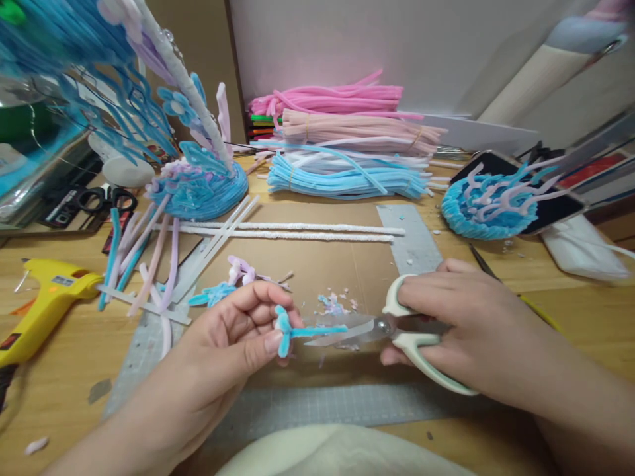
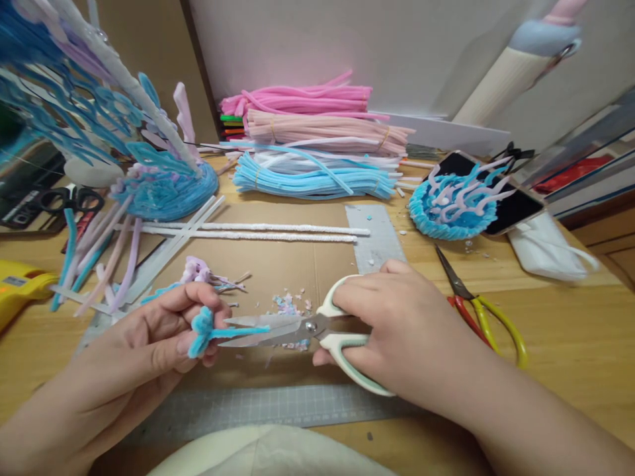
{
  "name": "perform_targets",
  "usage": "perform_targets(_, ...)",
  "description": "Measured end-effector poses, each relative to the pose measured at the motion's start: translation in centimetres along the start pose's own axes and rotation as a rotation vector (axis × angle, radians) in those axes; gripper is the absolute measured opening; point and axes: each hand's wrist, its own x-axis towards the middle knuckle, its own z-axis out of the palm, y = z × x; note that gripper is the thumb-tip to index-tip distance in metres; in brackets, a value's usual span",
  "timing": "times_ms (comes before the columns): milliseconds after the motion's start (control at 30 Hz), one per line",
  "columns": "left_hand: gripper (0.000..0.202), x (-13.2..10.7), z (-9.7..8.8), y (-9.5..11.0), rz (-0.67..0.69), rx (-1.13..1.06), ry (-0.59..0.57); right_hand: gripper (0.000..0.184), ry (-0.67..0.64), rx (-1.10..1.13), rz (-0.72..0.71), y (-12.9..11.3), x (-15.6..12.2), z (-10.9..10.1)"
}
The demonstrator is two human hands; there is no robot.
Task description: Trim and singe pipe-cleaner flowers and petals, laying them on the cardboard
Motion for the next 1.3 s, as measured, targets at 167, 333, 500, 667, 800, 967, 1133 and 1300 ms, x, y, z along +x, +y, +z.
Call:
perform_targets(167, 0.02, 0.08, -0.32, 0.07, -0.006, -0.018, -0.048, 0.036, 0.008, -0.03, -0.011, 0.11, -0.16, 0.12)
perform_targets(333, 0.023, -0.18, 0.03, 0.06, -0.021, -0.007, 0.019, 0.037, 0.056, -0.029, 0.014, -0.13, -0.12, 0.1)
perform_targets(500, 0.017, -0.15, -0.35, -0.1, -0.053, 0.011, -0.077, 0.037, 0.072, -0.033, 0.025, -0.21, -0.21, 0.07)
perform_targets(667, 0.015, 0.12, -0.49, -0.1, -0.004, 0.056, -0.056, 0.037, 0.031, -0.044, 0.013, -0.11, -0.22, 0.09)
perform_targets(800, 0.018, 0.3, -0.46, -0.32, 0.062, 0.09, -0.014, 0.037, 0.011, -0.048, 0.016, -0.01, -0.17, 0.07)
perform_targets(967, 0.018, 0.28, -0.87, -0.63, 0.076, 0.094, -0.019, 0.039, 0.059, -0.025, -0.018, 0.39, -0.19, 0.45)
perform_targets(1133, 0.016, 0.22, -0.72, -0.39, 0.079, 0.113, -0.036, 0.039, 0.062, -0.003, -0.008, 0.5, -0.28, 0.58)
perform_targets(1300, 0.015, 0.05, -0.85, -0.37, 0.065, 0.112, -0.06, 0.04, 0.037, 0.005, 0.019, 0.28, -0.26, 0.43)
